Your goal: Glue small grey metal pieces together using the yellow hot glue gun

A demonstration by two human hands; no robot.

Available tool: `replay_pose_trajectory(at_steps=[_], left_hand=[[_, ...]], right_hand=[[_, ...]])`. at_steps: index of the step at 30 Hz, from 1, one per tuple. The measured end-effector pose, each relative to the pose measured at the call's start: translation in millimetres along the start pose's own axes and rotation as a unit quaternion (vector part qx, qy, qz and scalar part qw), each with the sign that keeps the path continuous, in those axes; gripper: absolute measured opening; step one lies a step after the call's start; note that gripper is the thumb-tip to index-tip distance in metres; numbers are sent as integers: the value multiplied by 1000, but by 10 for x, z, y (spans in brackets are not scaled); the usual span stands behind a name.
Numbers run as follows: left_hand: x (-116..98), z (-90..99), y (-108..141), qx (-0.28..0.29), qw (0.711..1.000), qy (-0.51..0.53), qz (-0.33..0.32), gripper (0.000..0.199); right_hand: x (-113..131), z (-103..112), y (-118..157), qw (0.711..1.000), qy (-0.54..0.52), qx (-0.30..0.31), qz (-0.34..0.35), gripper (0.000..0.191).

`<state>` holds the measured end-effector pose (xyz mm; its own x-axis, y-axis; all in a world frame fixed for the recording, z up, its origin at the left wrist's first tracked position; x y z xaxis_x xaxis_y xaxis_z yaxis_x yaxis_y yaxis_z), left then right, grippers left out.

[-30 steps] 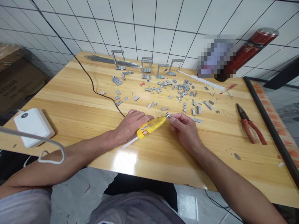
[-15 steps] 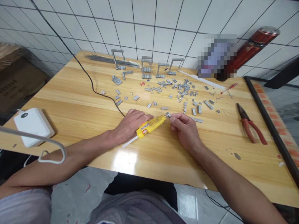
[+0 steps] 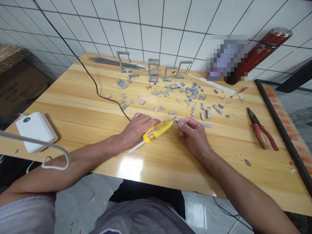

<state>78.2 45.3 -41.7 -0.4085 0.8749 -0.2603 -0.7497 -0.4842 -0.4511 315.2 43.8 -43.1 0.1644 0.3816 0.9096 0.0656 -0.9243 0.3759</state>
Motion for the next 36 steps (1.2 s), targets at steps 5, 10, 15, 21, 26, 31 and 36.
replay_pose_trajectory(at_steps=[5, 10, 15, 21, 26, 31, 36], left_hand=[[-3, 1, -1, -11, 1000, -5, -9, 31], [2, -4, 0, -7, 1000, -11, -2, 31], [10, -7, 5, 3, 1000, -16, 7, 31], [-1, 5, 0, -8, 1000, -15, -2, 30], [2, 10, 4, -1, 1000, -11, 5, 29], [2, 14, 1, -6, 1000, -13, 1, 28], [-3, 19, -2, -15, 1000, -18, -10, 29]], right_hand=[[-3, -2, 0, 1000, 0, -1, 0, 22], [-8, 1, 2, 1000, -7, -3, -4, 23], [-4, -4, 5, 1000, -7, -1, -3, 23], [3, -3, 9, 1000, -4, 2, -2, 22], [-8, 3, -7, 1000, -4, 4, 2, 22], [-15, 4, -7, 1000, -2, 7, 4, 23], [-11, 6, -3, 1000, -7, 6, 3, 22]])
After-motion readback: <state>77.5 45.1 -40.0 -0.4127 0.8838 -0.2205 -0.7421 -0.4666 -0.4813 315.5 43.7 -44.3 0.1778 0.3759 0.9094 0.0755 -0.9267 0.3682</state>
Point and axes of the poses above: each hand's wrist, its own y-axis away from the middle knuckle, its own z-axis out of the back of the hand, x = y × z, the point moved 4 cm from there along -y, towards the middle knuckle, and after that the axes turned 12 degrees about -z, right-handed, at the moved point
